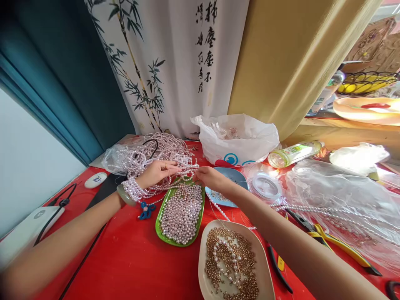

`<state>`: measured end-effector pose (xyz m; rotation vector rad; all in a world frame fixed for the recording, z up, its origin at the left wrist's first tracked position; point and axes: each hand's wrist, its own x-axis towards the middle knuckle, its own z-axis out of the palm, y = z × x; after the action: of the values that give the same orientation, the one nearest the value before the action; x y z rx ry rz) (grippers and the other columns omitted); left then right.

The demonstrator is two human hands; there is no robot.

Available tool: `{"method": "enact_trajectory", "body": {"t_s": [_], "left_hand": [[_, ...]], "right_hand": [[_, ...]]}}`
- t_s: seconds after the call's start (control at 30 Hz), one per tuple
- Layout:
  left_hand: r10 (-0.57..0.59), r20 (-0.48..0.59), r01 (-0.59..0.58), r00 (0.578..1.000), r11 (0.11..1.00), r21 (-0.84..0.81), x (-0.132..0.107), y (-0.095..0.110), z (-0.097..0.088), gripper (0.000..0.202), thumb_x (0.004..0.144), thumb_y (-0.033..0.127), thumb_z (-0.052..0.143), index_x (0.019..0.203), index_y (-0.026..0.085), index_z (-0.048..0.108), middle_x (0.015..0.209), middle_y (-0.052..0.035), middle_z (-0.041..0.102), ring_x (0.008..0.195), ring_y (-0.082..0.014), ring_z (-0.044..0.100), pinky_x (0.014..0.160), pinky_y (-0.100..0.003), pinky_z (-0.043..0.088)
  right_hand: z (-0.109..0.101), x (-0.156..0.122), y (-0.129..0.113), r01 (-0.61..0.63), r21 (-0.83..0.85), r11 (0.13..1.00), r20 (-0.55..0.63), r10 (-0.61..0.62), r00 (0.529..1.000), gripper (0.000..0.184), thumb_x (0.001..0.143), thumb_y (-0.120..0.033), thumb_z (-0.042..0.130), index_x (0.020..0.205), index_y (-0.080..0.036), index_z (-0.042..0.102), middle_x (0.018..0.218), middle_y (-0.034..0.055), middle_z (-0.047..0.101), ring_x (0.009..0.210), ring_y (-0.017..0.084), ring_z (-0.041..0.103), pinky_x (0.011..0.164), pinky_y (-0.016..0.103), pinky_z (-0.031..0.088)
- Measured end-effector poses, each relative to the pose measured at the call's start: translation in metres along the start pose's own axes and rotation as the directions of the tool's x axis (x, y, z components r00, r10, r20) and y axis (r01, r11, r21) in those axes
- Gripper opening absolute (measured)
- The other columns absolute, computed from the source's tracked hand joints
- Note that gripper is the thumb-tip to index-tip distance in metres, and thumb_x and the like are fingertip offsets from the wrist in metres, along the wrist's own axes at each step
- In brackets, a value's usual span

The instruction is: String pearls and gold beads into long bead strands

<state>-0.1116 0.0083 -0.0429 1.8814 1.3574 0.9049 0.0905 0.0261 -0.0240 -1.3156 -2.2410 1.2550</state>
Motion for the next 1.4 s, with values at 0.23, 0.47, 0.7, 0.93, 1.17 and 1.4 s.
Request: {"method": "enact_trajectory", "body": {"t_s": [0.23,0.47,0.7,0.93,1.17,1.4], "left_hand": [[0.02,-0.296,0.016,0.955,0.993,0.119,-0.011,0.018,-0.006,0.015,0.069,0.025,0.057,0.077,0.019,0.068,0.084,-0.0049,0.067,0.081,-0.0183,0.058,0.076,-0.031,0.042],[-0.29,0.027,0.279,0.957,0.885,-0.374,-0.035,0.057,0.039,0.024,0.074,0.033,0.052,0.071,0.012,0.065,0.065,-0.0064,0.065,0.051,-0.0114,0.055,0.048,-0.023,0.041],[-0.492,0.055,0.314,0.869,0.461,-0.83,-0.007,0.054,0.064,0.013,0.074,0.019,0.054,0.068,0.009,0.061,0.064,-0.0064,0.065,0.055,-0.0082,0.059,0.054,-0.018,0.045],[-0.534,0.003,0.279,0.846,0.437,-0.855,0.001,0.038,0.072,0.01,0.074,0.016,0.055,0.069,0.01,0.062,0.069,-0.0064,0.065,0.061,-0.0082,0.06,0.059,-0.017,0.047],[-0.537,-0.05,0.267,0.842,0.496,-0.826,0.002,0.036,0.069,0.006,0.071,0.013,0.058,0.068,0.01,0.062,0.057,-0.0013,0.061,0.05,-0.0052,0.055,0.053,-0.015,0.046],[-0.502,0.012,0.319,0.865,0.532,-0.784,-0.005,0.026,0.059,0.01,0.073,0.008,0.052,0.071,0.009,0.062,0.055,-0.0022,0.059,0.05,-0.008,0.057,0.05,-0.017,0.047]], "right_hand": [[-0.006,-0.008,-0.008,-0.017,0.047,0.999,-0.038,0.018,0.999,0.034,0.084,-0.031,0.028,0.086,-0.011,0.055,0.057,-0.0006,0.048,0.04,0.004,0.037,0.039,0.017,0.029],[-0.014,-0.012,-0.018,-0.016,-0.254,0.967,-0.188,-0.033,0.982,0.033,0.083,-0.023,0.027,0.08,-0.013,0.059,0.057,0.0016,0.051,0.048,0.008,0.044,0.047,0.02,0.032],[0.024,-0.049,-0.029,-0.116,-0.588,0.8,-0.325,-0.102,0.94,0.024,0.08,-0.012,0.033,0.095,-0.013,0.051,0.081,0.0137,0.063,0.072,0.022,0.059,0.058,0.027,0.037],[0.049,-0.071,-0.019,-0.085,-0.667,0.74,-0.317,-0.179,0.931,0.024,0.082,-0.008,0.029,0.095,-0.012,0.049,0.077,0.012,0.062,0.067,0.02,0.059,0.053,0.026,0.038],[0.009,-0.133,0.021,0.019,-0.673,0.739,-0.356,-0.346,0.868,0.028,0.084,-0.013,0.028,0.107,-0.014,0.045,0.102,0.011,0.057,0.096,0.018,0.049,0.078,0.03,0.037],[-0.043,-0.227,0.136,-0.446,-0.676,0.587,-0.6,-0.088,0.795,0.029,0.081,-0.039,0.036,0.077,-0.015,0.052,0.08,0.0119,0.055,0.077,0.024,0.052,0.07,0.035,0.039]]}}
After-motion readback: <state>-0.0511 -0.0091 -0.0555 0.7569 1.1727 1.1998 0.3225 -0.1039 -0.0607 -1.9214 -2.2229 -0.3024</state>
